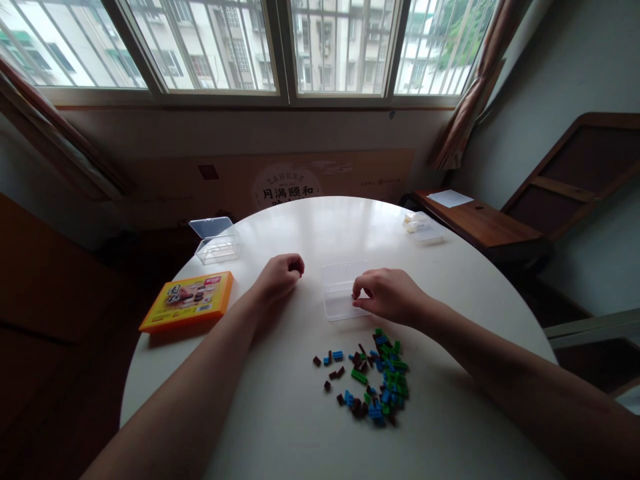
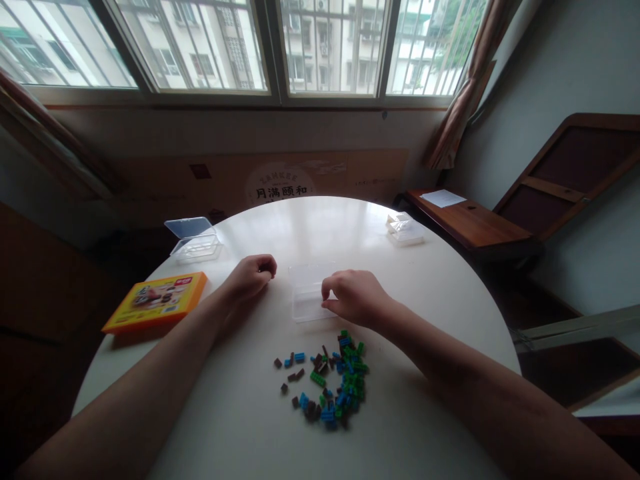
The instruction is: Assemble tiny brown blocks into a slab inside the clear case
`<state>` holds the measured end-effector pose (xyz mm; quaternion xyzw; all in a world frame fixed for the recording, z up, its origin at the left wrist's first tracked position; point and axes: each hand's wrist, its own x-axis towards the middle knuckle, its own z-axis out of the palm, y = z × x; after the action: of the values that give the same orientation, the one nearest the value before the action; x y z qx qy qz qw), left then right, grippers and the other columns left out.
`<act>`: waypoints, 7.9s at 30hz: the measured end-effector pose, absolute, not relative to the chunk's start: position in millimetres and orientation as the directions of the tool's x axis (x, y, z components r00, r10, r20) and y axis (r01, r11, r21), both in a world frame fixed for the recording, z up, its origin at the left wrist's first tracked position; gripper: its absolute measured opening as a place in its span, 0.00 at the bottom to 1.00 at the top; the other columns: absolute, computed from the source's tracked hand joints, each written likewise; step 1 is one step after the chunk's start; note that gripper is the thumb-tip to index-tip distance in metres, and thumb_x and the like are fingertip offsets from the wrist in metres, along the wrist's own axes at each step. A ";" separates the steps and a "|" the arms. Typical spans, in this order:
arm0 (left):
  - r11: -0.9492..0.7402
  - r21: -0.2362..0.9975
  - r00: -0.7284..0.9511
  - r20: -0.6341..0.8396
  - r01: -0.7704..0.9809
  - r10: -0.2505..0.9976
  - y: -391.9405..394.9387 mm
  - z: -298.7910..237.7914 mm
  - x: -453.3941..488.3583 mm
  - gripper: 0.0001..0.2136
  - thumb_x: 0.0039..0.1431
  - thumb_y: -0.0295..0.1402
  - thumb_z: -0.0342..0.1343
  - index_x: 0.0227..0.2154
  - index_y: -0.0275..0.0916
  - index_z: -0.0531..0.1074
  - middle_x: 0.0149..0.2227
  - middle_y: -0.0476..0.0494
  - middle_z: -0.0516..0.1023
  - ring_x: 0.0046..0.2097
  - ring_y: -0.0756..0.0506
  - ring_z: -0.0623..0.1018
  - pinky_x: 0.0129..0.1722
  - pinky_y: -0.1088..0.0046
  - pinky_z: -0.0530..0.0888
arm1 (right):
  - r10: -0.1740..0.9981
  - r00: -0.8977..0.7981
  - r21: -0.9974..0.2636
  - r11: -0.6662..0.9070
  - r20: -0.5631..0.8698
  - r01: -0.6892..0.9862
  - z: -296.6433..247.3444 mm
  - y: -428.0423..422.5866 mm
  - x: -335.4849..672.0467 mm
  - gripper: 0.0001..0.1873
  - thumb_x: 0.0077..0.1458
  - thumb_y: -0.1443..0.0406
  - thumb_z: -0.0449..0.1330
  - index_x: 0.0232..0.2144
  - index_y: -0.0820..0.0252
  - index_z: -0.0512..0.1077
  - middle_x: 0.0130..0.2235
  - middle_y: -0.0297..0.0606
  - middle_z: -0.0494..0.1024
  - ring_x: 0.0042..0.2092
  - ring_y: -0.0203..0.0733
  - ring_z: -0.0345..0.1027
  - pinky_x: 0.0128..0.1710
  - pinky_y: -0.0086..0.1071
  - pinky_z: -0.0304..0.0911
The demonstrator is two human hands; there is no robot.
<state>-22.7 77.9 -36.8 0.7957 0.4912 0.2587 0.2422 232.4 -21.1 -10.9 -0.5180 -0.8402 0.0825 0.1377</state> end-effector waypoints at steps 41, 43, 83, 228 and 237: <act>0.089 0.842 0.517 -0.407 0.533 0.753 46.6 -16.4 5.3 0.15 0.51 0.40 0.62 0.37 0.35 0.79 0.21 0.50 0.72 0.21 0.52 0.68 0.21 0.76 0.64 | 0.873 -0.453 -0.247 0.486 0.183 0.838 -20.7 -17.5 207.8 0.20 0.57 0.67 0.58 0.47 0.37 0.76 0.35 0.29 0.79 0.31 0.34 0.68 0.27 0.29 0.53; 0.076 0.846 0.535 -0.401 0.528 0.744 48.2 -19.7 3.4 0.15 0.51 0.42 0.61 0.37 0.35 0.79 0.22 0.49 0.73 0.22 0.52 0.68 0.21 0.77 0.64 | 0.871 -0.456 -0.242 0.490 0.185 0.837 -21.7 -17.9 208.7 0.20 0.57 0.67 0.58 0.48 0.37 0.76 0.35 0.28 0.79 0.31 0.34 0.69 0.28 0.29 0.54; 0.014 0.838 0.537 -0.362 0.546 0.762 48.3 -21.3 1.6 0.15 0.51 0.41 0.61 0.37 0.36 0.80 0.31 0.42 0.81 0.27 0.48 0.74 0.26 0.75 0.68 | 0.877 -0.458 -0.239 0.480 0.145 0.844 -19.5 -18.2 207.2 0.18 0.59 0.65 0.58 0.49 0.39 0.76 0.34 0.31 0.80 0.31 0.35 0.70 0.27 0.28 0.53; -0.335 0.627 0.631 -0.333 0.703 0.701 28.6 0.2 -1.7 0.30 0.49 0.49 0.61 0.53 0.38 0.69 0.38 0.44 0.78 0.37 0.43 0.77 0.37 0.69 0.69 | 0.884 -0.444 -0.272 0.467 0.146 0.841 -13.3 -20.3 219.4 0.14 0.57 0.65 0.57 0.40 0.48 0.81 0.38 0.33 0.83 0.36 0.42 0.74 0.32 0.33 0.62; -0.338 0.623 0.630 -0.332 0.705 0.702 27.8 2.2 -0.5 0.27 0.49 0.47 0.61 0.51 0.39 0.70 0.36 0.45 0.78 0.36 0.43 0.77 0.35 0.70 0.69 | 0.885 -0.434 -0.277 0.466 0.171 0.840 -15.5 -19.2 214.1 0.15 0.58 0.66 0.56 0.43 0.45 0.80 0.38 0.32 0.83 0.35 0.40 0.74 0.31 0.31 0.62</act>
<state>-0.5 27.8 2.2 0.8180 0.4300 -0.0021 0.3821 214.1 -19.2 -15.5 -0.5113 -0.8434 0.0755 0.1468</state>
